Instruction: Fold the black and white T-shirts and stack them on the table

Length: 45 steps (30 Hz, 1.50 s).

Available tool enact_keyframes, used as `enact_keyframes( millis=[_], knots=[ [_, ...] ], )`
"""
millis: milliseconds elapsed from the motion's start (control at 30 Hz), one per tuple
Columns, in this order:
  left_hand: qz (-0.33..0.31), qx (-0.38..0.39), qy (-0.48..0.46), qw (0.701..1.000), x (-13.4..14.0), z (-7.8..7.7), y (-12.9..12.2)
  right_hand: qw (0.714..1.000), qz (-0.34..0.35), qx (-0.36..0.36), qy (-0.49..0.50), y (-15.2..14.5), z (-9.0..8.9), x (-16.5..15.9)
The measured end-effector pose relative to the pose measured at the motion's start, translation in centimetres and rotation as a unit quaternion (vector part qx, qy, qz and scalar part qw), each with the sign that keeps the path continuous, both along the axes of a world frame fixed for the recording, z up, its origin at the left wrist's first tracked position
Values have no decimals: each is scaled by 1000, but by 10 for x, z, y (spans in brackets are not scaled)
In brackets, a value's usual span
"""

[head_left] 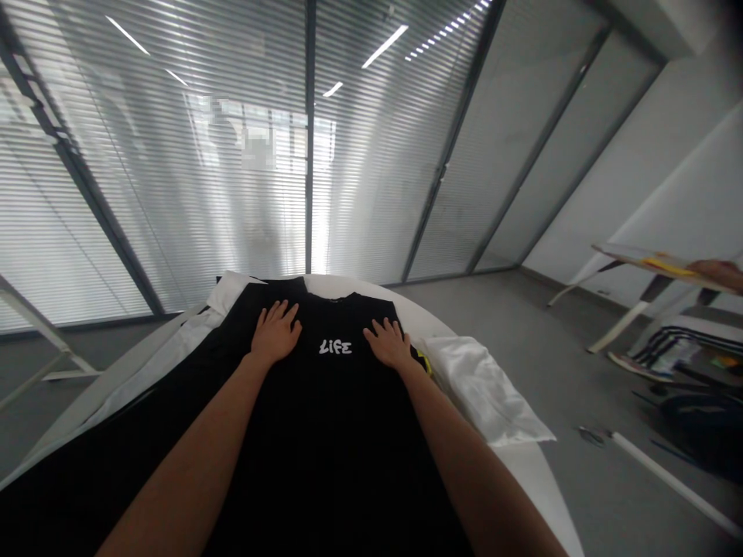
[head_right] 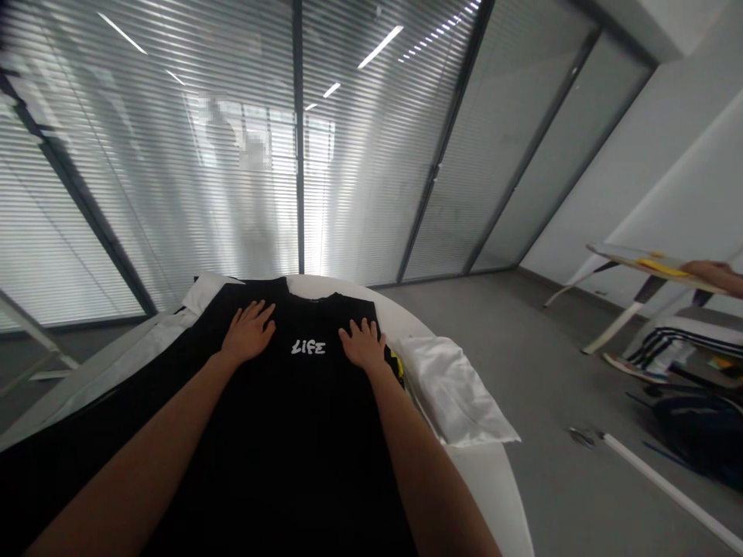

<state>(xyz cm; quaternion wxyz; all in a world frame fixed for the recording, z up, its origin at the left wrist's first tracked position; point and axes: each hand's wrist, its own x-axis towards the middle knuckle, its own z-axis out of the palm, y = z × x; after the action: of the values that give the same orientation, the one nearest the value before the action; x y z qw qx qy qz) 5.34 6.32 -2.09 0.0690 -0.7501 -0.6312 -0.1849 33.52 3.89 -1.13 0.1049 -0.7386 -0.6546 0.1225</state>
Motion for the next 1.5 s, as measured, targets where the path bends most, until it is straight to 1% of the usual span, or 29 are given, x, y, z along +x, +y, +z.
enact_keyframes(
  millis=[133,200,267,400,500,567,667,733,800,867,933,1000,1067,1133,1200,1267,1300,1367,1400,1433,1500],
  knots=[
    [-3,-17,-15,1000,-1,5,2,996,-76,26,42,10,16,24],
    [1,-25,-20,999,0,8,3,993,-90,31,68,13,21,36],
    [5,-25,-23,999,0,10,4,993,-74,33,90,13,23,45],
    [8,-22,-30,999,1,11,4,989,-11,35,142,13,27,52],
    [6,-24,-32,999,1,10,2,976,42,20,211,9,28,54],
    [4,-25,-31,999,1,10,2,963,62,13,260,6,28,55],
    [2,-28,-31,999,1,11,1,939,60,8,337,3,26,58],
    [0,-33,-30,999,1,11,2,920,47,6,388,2,25,59],
    [2,-37,-28,999,1,11,2,902,34,17,431,2,25,60],
    [5,-38,-27,999,1,11,1,891,33,37,451,3,28,59],
    [9,-34,-33,999,3,13,-1,898,46,65,432,4,32,55],
    [15,-19,-54,998,7,19,-4,924,61,98,366,5,39,47],
    [20,0,-100,995,17,29,-7,945,92,125,288,4,47,35],
    [-5,6,-182,983,30,41,-12,952,149,140,228,0,53,18],
    [-73,-9,-290,954,45,52,-17,950,209,149,179,-8,58,-1],
    [-147,-58,-387,908,56,60,-22,949,246,148,132,-19,60,-20],
    [-173,-93,-424,884,60,62,-24,949,260,142,110,-25,61,-28],
    [-197,-163,-471,844,63,63,-26,948,284,123,77,-35,61,-42],
    [-198,-185,-483,833,63,63,-27,947,292,113,67,-40,61,-48],
    [-197,-194,-488,828,62,63,-28,947,297,106,60,-44,61,-52],
    [-197,-190,-481,833,59,62,-27,947,303,97,50,-50,62,-58]
  ],
)
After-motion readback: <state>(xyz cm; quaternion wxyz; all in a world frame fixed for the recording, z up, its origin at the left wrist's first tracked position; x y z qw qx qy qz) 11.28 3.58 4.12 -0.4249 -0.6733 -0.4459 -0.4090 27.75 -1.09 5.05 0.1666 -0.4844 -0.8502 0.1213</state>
